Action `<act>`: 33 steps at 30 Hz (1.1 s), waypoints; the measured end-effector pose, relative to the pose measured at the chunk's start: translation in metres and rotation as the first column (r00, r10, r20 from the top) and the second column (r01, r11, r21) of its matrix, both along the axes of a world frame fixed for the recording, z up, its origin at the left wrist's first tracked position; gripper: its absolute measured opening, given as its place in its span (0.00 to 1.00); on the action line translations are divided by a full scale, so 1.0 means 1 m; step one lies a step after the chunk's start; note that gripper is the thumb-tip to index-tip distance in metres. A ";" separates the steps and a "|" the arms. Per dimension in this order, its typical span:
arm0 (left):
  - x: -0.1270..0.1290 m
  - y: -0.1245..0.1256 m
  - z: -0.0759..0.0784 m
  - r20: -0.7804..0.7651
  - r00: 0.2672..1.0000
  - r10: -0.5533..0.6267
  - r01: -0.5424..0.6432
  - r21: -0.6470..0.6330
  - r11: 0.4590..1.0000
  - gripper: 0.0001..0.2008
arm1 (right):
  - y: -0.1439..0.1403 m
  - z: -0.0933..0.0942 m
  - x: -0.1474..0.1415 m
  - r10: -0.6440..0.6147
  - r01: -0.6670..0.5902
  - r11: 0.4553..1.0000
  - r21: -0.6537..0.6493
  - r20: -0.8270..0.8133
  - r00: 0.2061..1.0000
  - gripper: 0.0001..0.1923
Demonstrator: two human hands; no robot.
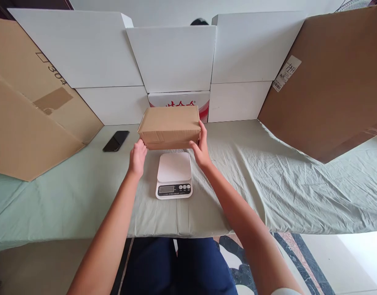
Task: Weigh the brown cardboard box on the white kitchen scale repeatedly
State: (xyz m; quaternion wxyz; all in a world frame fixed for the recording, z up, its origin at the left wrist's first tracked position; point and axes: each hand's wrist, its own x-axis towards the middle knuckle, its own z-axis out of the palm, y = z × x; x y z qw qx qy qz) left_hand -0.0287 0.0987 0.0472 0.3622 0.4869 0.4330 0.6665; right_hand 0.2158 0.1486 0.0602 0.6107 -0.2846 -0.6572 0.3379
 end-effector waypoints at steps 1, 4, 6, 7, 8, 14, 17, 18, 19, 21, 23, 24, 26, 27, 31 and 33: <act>-0.001 0.013 -0.004 0.007 1.000 -0.008 0.008 -0.017 1.000 0.44 | 0.011 -0.004 -0.003 -0.002 0.002 1.000 -0.014 -0.008 1.000 0.40; -0.002 0.035 -0.023 0.032 0.999 -0.015 0.016 -0.053 0.998 0.45 | 0.033 -0.022 -0.006 -0.027 0.023 0.995 -0.100 -0.042 0.999 0.38; -0.002 0.040 -0.037 0.049 0.999 -0.024 0.028 -0.068 0.997 0.45 | 0.038 -0.034 -0.006 -0.042 0.034 0.989 -0.145 -0.053 0.998 0.39; -0.002 0.040 -0.042 0.057 0.998 -0.026 0.031 -0.077 0.997 0.45 | 0.039 -0.038 -0.006 -0.045 0.036 0.987 -0.157 -0.054 0.998 0.38; -0.002 0.040 -0.047 0.064 0.998 -0.028 0.033 -0.086 0.996 0.45 | 0.039 -0.040 -0.006 -0.047 0.038 0.986 -0.165 -0.052 0.998 0.38; -0.009 0.043 -0.056 0.070 0.997 0.023 -0.013 -0.131 0.991 0.42 | 0.052 -0.042 0.000 -0.052 0.032 0.964 -0.265 -0.071 0.996 0.40; -0.030 0.041 -0.049 0.093 0.987 0.133 -0.120 -0.134 0.984 0.44 | 0.073 -0.044 0.041 -0.200 0.123 0.933 -0.339 -0.202 0.959 0.49; -0.038 0.040 -0.046 0.107 0.979 0.173 -0.159 -0.130 0.979 0.44 | 0.080 -0.046 0.061 -0.260 0.165 0.921 -0.352 -0.243 0.934 0.51; -0.046 0.039 -0.043 0.121 0.971 0.207 -0.192 -0.124 0.974 0.45 | 0.085 -0.047 0.081 -0.295 0.189 0.914 -0.358 -0.268 0.917 0.51; -0.058 0.038 -0.038 0.141 0.957 0.255 -0.239 -0.120 0.964 0.47 | 0.092 -0.050 0.117 -0.366 0.250 0.896 -0.368 -0.291 0.884 0.51; -0.062 0.037 -0.036 0.147 0.952 0.268 -0.250 -0.127 0.960 0.49 | 0.094 -0.051 0.137 -0.426 0.281 0.862 -0.423 -0.302 0.853 0.52; -0.062 0.038 -0.035 0.143 0.955 0.259 -0.241 -0.133 0.961 0.49 | 0.093 -0.051 0.138 -0.441 0.279 0.846 -0.454 -0.303 0.845 0.53; -0.056 0.040 -0.037 0.131 0.965 0.225 -0.207 -0.139 0.968 0.49 | 0.091 -0.051 0.126 -0.422 0.238 0.831 -0.503 -0.290 0.859 0.54; -0.052 0.041 -0.039 0.123 0.972 0.202 -0.184 -0.141 0.973 0.48 | 0.089 -0.052 0.113 -0.386 0.205 0.832 -0.516 -0.272 0.882 0.55; -0.034 0.045 -0.045 0.084 0.994 0.067 -0.052 -0.177 0.983 0.47 | 0.072 -0.053 0.054 -0.099 0.016 0.881 -0.472 -0.152 0.983 0.52; -0.027 0.048 -0.048 0.075 0.997 0.011 0.004 -0.206 0.979 0.47 | 0.061 -0.052 0.033 0.036 -0.067 0.918 -0.391 -0.086 0.996 0.48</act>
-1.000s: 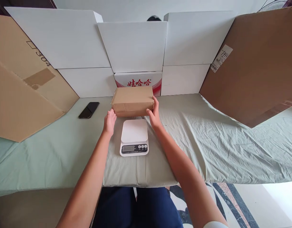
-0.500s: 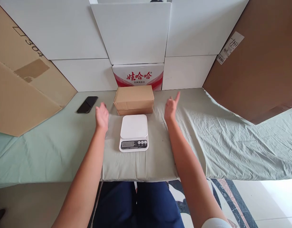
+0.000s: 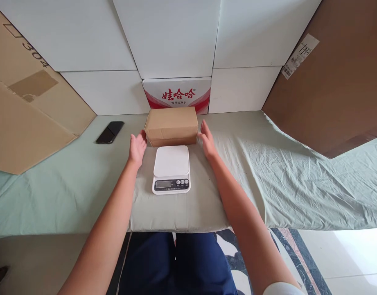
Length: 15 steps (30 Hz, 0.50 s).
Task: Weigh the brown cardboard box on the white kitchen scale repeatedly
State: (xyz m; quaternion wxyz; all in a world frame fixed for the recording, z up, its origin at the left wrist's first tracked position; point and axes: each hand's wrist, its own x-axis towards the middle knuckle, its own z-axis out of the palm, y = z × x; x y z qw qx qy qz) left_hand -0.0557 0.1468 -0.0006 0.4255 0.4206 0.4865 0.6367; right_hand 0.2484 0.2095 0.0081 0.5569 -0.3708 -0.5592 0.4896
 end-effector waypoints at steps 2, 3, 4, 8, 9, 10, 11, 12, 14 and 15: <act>0.005 0.003 -0.002 0.003 1.000 -0.031 0.031 -0.008 0.999 0.48 | -0.010 0.002 -0.012 0.080 -0.085 0.993 0.084 0.057 0.995 0.45; 0.007 0.004 -0.002 0.007 0.999 -0.043 0.043 0.001 0.999 0.48 | -0.014 0.004 -0.016 0.100 -0.109 0.987 0.118 0.083 0.992 0.43; 0.009 0.005 -0.003 0.011 0.999 -0.052 0.052 0.014 0.999 0.48 | -0.018 0.005 -0.017 0.109 -0.123 0.981 0.148 0.105 0.989 0.42; 0.012 0.007 -0.005 0.012 0.998 -0.069 0.068 0.070 0.995 0.46 | -0.023 0.009 -0.020 0.101 -0.133 0.967 0.217 0.154 0.983 0.38; 0.013 0.007 -0.004 0.010 0.998 -0.068 0.067 0.075 0.995 0.45 | -0.023 0.010 -0.020 0.105 -0.140 0.964 0.226 0.160 0.981 0.38; 0.013 0.007 -0.002 0.007 0.998 -0.065 0.064 0.075 0.995 0.46 | -0.023 0.011 -0.021 0.109 -0.146 0.961 0.234 0.165 0.980 0.39; 0.013 0.006 0.001 0.002 0.998 -0.061 0.061 0.074 0.995 0.46 | -0.023 0.012 -0.022 0.110 -0.149 0.959 0.241 0.169 0.979 0.40; 0.013 0.003 0.005 -0.003 0.998 -0.057 0.057 0.078 0.995 0.47 | -0.025 0.015 -0.023 0.106 -0.147 0.957 0.250 0.171 0.980 0.41; 0.014 -0.007 0.018 -0.017 0.999 -0.049 0.051 0.114 0.992 0.48 | -0.031 0.023 -0.025 0.082 -0.126 0.952 0.279 0.165 0.983 0.44; 0.015 -0.016 0.025 -0.027 0.998 -0.050 0.054 0.144 0.988 0.48 | -0.036 0.027 -0.024 0.067 -0.113 0.948 0.299 0.160 0.985 0.46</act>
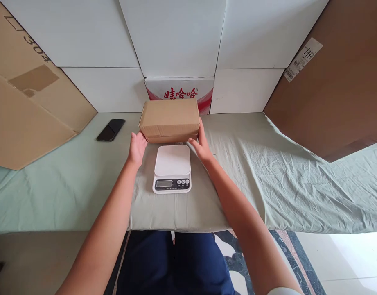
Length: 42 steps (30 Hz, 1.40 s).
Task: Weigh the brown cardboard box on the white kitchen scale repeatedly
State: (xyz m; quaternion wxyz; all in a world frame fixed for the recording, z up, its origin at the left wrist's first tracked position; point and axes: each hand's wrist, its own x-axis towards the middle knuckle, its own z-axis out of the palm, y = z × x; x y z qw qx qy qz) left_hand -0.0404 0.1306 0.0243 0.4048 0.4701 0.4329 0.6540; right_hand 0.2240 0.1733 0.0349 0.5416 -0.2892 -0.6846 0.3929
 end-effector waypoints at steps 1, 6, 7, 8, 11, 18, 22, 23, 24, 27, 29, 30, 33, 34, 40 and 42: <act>0.001 -0.011 0.007 -0.009 1.000 -0.003 0.003 0.035 0.999 0.48 | -0.007 0.004 0.001 -0.006 0.006 1.000 0.020 -0.002 1.000 0.46; 0.013 -0.090 0.016 -0.059 0.998 -0.026 0.029 0.054 0.998 0.46 | -0.065 0.003 0.015 -0.017 0.013 0.998 0.066 0.060 0.998 0.47; 0.015 -0.104 0.013 -0.060 0.997 -0.041 0.044 0.039 0.998 0.46 | -0.077 -0.001 0.019 -0.027 0.022 0.998 0.058 0.077 0.997 0.46; 0.017 -0.115 0.009 -0.063 0.996 -0.057 0.060 0.035 0.998 0.46 | -0.088 -0.005 0.022 -0.039 0.034 0.998 0.055 0.082 0.996 0.45; 0.022 -0.134 -0.001 -0.059 0.996 -0.071 0.074 0.053 0.996 0.47 | -0.110 -0.016 0.028 -0.062 0.059 0.997 0.047 0.078 0.995 0.45; 0.022 -0.135 -0.001 -0.068 0.993 -0.099 0.101 0.036 0.994 0.48 | -0.117 -0.019 0.026 -0.054 0.055 0.998 -0.012 0.062 0.997 0.44; 0.023 -0.136 -0.002 -0.061 0.994 -0.094 0.097 0.047 0.994 0.47 | -0.117 -0.016 0.025 -0.041 0.041 0.999 -0.014 0.033 0.999 0.41; 0.023 -0.136 -0.002 -0.064 0.993 -0.096 0.099 0.048 0.994 0.47 | -0.117 -0.016 0.024 -0.036 0.037 0.999 -0.014 0.025 0.999 0.40; 0.023 -0.136 -0.002 -0.067 0.993 -0.097 0.100 0.048 0.994 0.47 | -0.118 -0.015 0.024 -0.033 0.034 0.999 -0.013 0.018 0.999 0.40; 0.024 -0.137 -0.001 -0.071 0.993 -0.090 0.093 0.041 0.995 0.48 | -0.119 -0.013 0.023 -0.036 0.036 0.999 -0.011 0.011 0.999 0.38; 0.024 -0.137 -0.001 -0.071 0.994 -0.082 0.085 0.040 0.996 0.48 | -0.119 -0.012 0.023 -0.045 0.045 0.999 -0.009 0.008 0.999 0.38; 0.024 -0.137 -0.002 -0.072 0.994 -0.080 0.083 0.041 0.996 0.47 | -0.119 -0.012 0.023 -0.048 0.048 0.999 -0.009 0.007 0.999 0.37; 0.023 -0.138 -0.003 -0.074 0.994 -0.080 0.083 0.045 0.995 0.46 | -0.119 -0.012 0.023 -0.055 0.055 0.998 -0.013 0.014 0.998 0.37; 0.023 -0.138 -0.004 -0.075 0.994 -0.081 0.085 0.045 0.995 0.46 | -0.119 -0.012 0.023 -0.057 0.057 0.998 -0.014 0.016 0.998 0.37; 0.022 -0.137 -0.004 -0.071 0.995 -0.077 0.080 0.041 0.996 0.47 | -0.121 -0.012 0.023 -0.064 0.065 0.998 -0.006 0.020 0.998 0.38; 0.022 -0.137 -0.004 -0.070 0.995 -0.075 0.078 0.038 0.996 0.47 | -0.121 -0.013 0.023 -0.067 0.067 0.998 -0.005 0.018 0.998 0.38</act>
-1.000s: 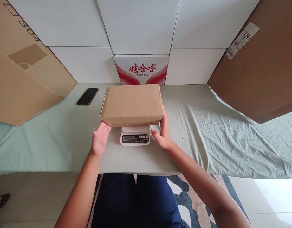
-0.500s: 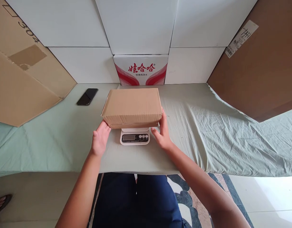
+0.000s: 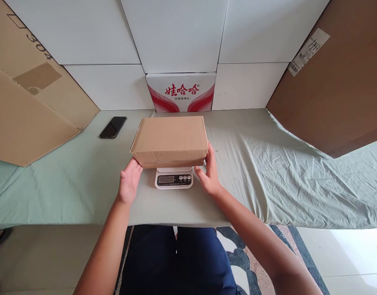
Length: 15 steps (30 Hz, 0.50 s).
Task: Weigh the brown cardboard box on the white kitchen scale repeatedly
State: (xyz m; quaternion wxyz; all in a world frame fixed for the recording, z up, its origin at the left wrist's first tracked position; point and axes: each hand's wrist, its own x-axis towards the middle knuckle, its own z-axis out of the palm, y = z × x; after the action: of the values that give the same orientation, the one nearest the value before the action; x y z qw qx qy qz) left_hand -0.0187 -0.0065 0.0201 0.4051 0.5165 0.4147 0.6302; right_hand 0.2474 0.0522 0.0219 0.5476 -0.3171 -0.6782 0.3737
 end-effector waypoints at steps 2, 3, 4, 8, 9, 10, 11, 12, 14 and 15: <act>0.000 -0.001 0.000 0.003 1.000 0.003 -0.003 -0.003 1.000 0.47 | 0.000 -0.001 0.000 -0.005 0.005 1.000 0.000 -0.002 1.000 0.38; 0.000 -0.001 0.000 0.004 1.000 0.004 -0.004 -0.005 1.000 0.47 | -0.001 -0.002 0.000 -0.007 0.007 1.000 0.000 -0.004 1.000 0.38; 0.001 -0.002 0.000 0.005 1.000 0.004 -0.004 -0.005 1.000 0.47 | -0.001 -0.002 0.000 -0.009 0.009 1.000 0.002 -0.007 1.000 0.38; 0.001 -0.004 -0.001 0.002 1.000 0.003 -0.003 -0.007 1.000 0.48 | -0.002 -0.005 0.000 -0.012 0.012 1.000 0.007 -0.011 1.000 0.38; 0.000 -0.004 -0.001 0.006 1.000 0.011 -0.011 -0.004 1.000 0.48 | -0.002 -0.006 0.000 -0.019 0.019 1.000 0.009 -0.019 1.000 0.38; -0.001 -0.004 -0.002 0.014 1.000 0.026 -0.026 0.007 1.000 0.48 | -0.001 -0.007 0.001 -0.033 0.034 0.999 0.009 -0.037 0.999 0.38; -0.003 -0.003 -0.002 0.028 0.998 0.050 -0.051 0.025 0.998 0.47 | 0.001 -0.008 0.002 -0.057 0.057 0.998 0.005 -0.065 0.996 0.38; -0.006 -0.003 -0.002 0.046 0.996 0.080 -0.083 0.048 0.995 0.45 | 0.003 -0.010 0.004 -0.088 0.087 0.996 -0.009 -0.100 0.991 0.37; -0.012 0.000 -0.004 0.095 0.985 0.146 -0.155 0.090 0.984 0.41 | 0.010 -0.012 0.008 -0.161 0.152 0.986 -0.065 -0.176 0.971 0.36; -0.015 0.002 -0.005 0.117 0.978 0.172 -0.184 0.099 0.978 0.39 | 0.015 -0.014 0.011 -0.197 0.178 0.978 -0.104 -0.208 0.958 0.35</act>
State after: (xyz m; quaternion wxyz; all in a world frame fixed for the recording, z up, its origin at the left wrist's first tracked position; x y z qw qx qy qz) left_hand -0.0333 -0.0048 0.0150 0.3397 0.4640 0.4017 0.7127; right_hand 0.2582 0.0668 0.0083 0.6376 -0.3600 -0.5647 0.3807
